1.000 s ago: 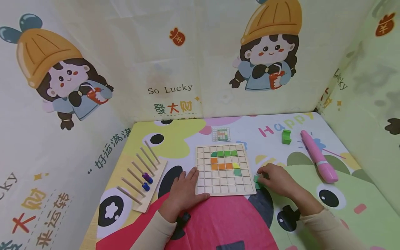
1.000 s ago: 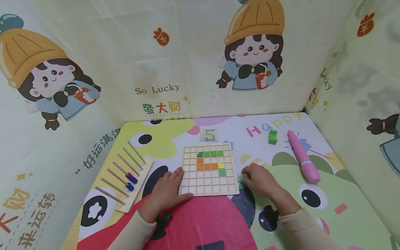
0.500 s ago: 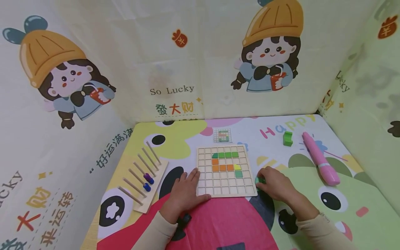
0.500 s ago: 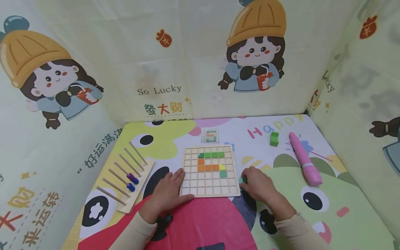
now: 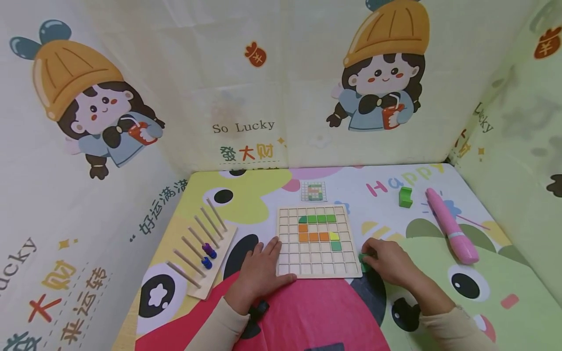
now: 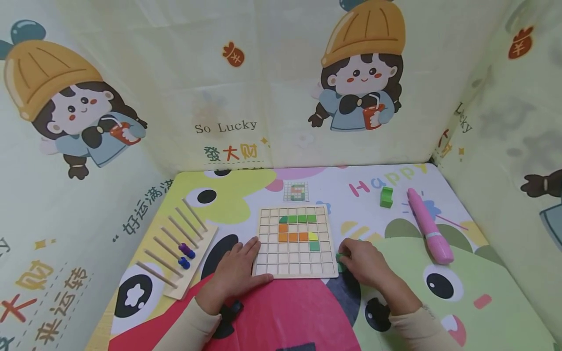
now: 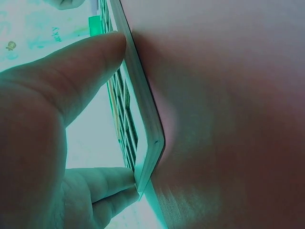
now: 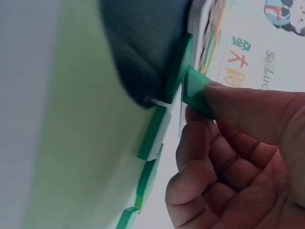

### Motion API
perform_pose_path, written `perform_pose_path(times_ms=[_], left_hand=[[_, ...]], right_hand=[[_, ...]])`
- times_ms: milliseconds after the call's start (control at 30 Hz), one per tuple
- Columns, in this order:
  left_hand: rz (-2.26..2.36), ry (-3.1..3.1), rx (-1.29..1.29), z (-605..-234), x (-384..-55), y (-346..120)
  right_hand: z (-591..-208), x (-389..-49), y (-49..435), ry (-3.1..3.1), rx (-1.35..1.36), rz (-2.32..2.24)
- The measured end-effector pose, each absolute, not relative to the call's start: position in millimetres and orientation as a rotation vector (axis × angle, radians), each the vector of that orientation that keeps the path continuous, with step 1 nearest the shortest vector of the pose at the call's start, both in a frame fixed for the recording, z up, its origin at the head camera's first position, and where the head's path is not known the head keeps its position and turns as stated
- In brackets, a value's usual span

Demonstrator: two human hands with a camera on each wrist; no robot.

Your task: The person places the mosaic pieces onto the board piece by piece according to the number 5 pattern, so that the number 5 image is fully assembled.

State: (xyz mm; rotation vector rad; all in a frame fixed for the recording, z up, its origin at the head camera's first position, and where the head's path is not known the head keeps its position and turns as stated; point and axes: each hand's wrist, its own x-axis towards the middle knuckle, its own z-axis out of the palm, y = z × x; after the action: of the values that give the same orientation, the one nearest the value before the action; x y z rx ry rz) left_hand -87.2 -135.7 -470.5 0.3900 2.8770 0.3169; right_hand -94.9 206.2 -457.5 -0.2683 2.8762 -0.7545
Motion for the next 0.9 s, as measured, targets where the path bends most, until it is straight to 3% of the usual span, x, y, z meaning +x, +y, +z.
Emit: perform_pose_path(times_ms=[367, 900], left_hand=[[0.307, 2.877, 0.386, -470.0, -87.0, -135.3], [0.346, 2.879, 0.404, -467.1, -84.8, -135.6]], right_hand=[[-452.8, -105.6, 188.9, 2.787, -0.384, -0.986], [-463.0, -114.6, 165.0, 2.737, -0.526, -0.93]])
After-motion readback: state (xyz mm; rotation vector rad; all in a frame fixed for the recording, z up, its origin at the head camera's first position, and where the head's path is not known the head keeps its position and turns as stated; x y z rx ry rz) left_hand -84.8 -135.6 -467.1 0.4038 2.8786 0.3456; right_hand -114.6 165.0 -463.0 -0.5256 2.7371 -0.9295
